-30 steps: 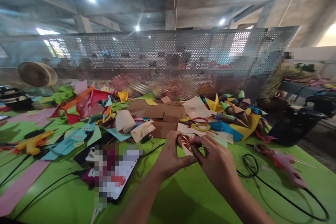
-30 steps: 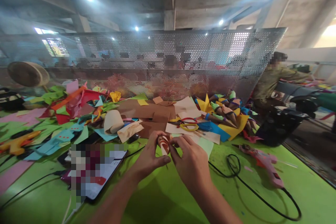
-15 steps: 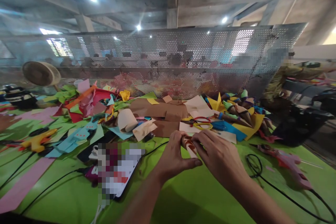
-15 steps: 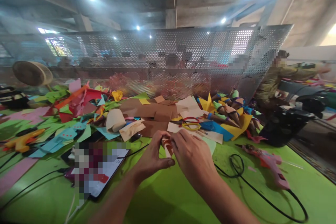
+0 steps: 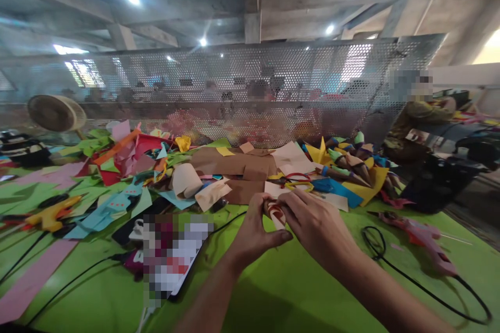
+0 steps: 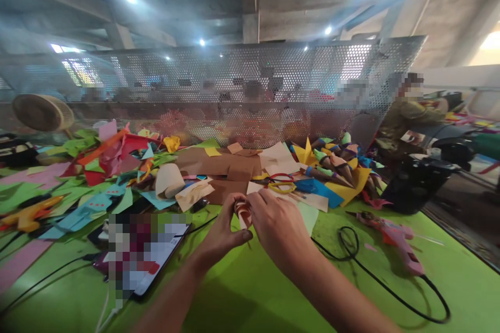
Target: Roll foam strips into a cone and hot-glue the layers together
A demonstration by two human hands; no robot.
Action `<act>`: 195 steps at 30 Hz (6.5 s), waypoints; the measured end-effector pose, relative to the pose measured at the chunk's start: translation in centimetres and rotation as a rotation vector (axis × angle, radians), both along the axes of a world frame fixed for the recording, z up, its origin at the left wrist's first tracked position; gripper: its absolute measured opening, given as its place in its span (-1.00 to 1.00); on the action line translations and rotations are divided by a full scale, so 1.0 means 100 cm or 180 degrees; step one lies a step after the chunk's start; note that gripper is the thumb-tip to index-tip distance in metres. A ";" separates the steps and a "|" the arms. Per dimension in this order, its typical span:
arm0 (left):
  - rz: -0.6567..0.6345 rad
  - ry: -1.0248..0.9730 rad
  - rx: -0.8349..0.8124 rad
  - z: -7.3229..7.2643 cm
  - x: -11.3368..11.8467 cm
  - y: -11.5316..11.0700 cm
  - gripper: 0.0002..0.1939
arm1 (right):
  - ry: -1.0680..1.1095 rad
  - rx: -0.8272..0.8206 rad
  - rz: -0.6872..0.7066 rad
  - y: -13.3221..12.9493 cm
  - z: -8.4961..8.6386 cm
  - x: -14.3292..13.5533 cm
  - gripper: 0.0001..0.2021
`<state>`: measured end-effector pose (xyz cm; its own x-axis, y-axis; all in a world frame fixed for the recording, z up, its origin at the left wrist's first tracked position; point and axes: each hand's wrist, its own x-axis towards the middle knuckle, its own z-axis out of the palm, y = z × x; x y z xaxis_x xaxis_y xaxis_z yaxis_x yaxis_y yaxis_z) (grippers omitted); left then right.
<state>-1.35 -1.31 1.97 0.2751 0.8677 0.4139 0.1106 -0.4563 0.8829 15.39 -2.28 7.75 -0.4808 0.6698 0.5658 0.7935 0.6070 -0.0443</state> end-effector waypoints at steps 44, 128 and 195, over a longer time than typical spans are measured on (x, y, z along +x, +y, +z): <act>0.0138 0.0371 0.0353 0.001 0.002 -0.002 -0.36 | -0.0593 0.0617 0.0487 0.005 0.011 0.004 -0.86; 0.0240 0.0609 0.0116 -0.036 0.011 0.026 -0.66 | 0.0393 -0.1179 0.1047 0.055 -0.006 0.019 -0.97; 0.0361 -0.0455 -0.0573 -0.032 0.010 0.030 -0.60 | 0.1605 -0.1480 0.1092 0.059 0.003 0.027 -0.88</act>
<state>-0.39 1.65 -1.23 0.1216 0.9530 0.2776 0.0202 -0.2820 0.9592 18.07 3.61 8.02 -0.4631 0.7525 0.4683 0.3800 0.6459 -0.6621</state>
